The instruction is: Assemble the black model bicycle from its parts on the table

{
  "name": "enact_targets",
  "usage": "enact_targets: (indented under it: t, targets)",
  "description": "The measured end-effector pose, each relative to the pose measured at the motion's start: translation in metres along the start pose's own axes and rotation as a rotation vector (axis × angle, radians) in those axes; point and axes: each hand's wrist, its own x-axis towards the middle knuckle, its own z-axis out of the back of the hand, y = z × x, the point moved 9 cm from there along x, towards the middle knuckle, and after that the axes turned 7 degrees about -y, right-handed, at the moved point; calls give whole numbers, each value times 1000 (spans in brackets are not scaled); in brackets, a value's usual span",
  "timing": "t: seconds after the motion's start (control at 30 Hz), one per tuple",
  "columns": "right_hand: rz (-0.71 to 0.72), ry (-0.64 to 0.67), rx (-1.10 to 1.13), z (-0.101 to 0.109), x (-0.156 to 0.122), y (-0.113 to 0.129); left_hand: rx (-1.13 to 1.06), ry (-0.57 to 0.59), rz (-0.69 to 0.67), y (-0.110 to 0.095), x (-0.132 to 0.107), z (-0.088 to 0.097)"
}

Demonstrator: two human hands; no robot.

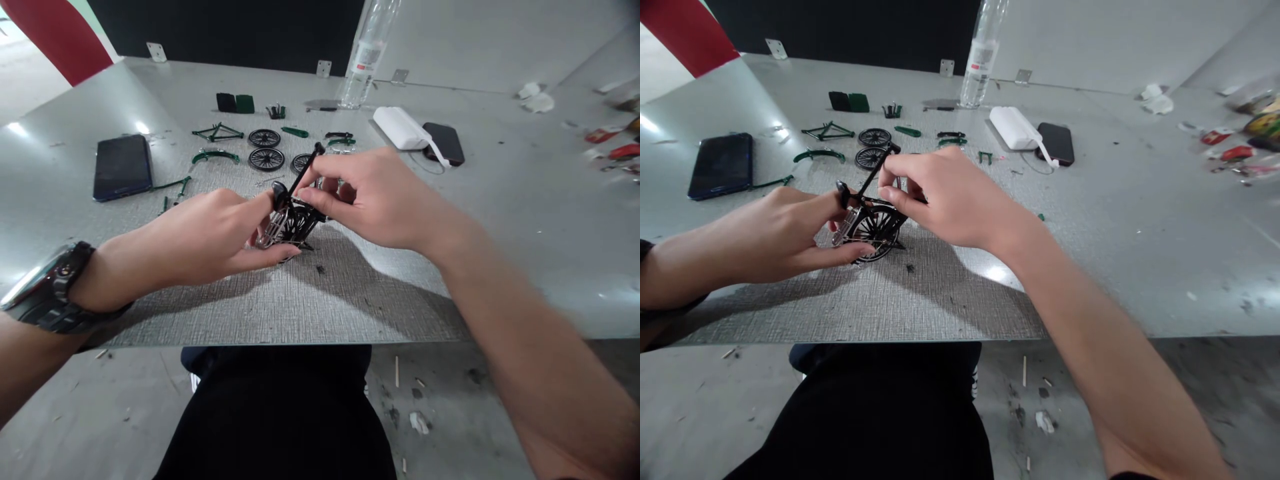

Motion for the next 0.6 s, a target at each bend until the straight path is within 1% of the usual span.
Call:
enact_targets:
  t: [0.3, 0.6]
  targets:
    - [-23, 53, -8, -2, -2, -5, 155, 29, -77, -5, 0, -2]
    - [-26, 64, -24, -4, -2, -8, 139, 33, -73, -4, 0, -2]
